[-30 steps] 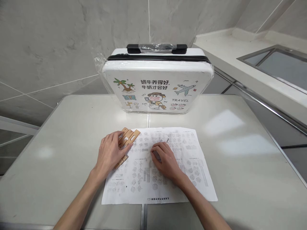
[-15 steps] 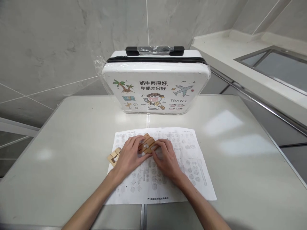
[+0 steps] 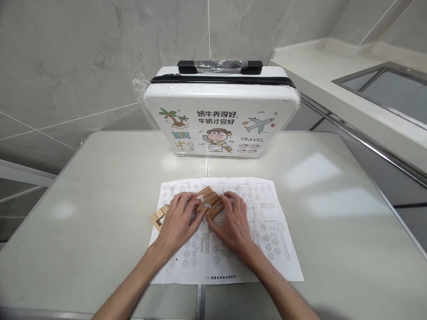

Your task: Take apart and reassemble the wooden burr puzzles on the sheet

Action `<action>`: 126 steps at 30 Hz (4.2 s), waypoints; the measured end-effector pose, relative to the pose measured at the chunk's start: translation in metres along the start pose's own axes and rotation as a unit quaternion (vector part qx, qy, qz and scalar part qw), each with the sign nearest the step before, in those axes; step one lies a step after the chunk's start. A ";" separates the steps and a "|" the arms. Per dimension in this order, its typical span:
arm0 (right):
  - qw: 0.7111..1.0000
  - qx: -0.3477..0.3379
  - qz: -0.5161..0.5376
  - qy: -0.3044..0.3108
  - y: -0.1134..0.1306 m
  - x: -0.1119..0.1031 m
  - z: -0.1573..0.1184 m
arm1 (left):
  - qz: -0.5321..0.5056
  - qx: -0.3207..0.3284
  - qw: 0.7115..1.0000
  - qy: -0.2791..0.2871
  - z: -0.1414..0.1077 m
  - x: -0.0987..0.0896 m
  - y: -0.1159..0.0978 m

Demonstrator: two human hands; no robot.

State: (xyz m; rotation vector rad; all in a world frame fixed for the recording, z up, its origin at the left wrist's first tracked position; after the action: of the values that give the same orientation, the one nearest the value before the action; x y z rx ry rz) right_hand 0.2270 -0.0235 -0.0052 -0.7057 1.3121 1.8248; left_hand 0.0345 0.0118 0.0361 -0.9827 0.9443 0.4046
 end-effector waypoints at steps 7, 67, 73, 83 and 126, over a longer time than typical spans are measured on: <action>0.997 0.055 0.041 -0.035 -0.012 -0.016 0.008 | 0.011 0.000 1.000 -0.001 0.006 0.003 -0.005; 0.830 0.079 0.535 0.139 -0.034 -0.031 0.019 | -0.718 -0.294 0.615 0.140 -0.006 0.020 -0.015; 0.822 0.060 0.545 0.152 -0.037 -0.035 0.020 | -0.714 -0.290 0.622 0.140 -0.007 0.021 -0.016; 0.836 0.041 0.522 0.166 -0.044 -0.037 0.019 | -0.713 -0.273 0.628 0.149 -0.007 0.021 -0.015; 0.829 -0.020 0.489 0.272 -0.027 -0.042 0.017 | -0.736 -0.227 0.610 0.183 -0.008 0.032 -0.022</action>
State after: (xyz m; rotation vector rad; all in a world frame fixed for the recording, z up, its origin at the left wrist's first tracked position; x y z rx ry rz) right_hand 0.2723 -0.0133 0.0195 -0.6418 2.3169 2.5433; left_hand 0.0632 -0.0097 0.0190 -2.0087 0.0733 -1.0764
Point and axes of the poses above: each hand's wrist, its own z-axis towards the middle knuckle, its own x-axis out of the palm, y = z × x, the point moved 2 cm from there along z, towards the middle knuckle, and after that the axes turned 9 degrees about -z, right-handed, at the moved point
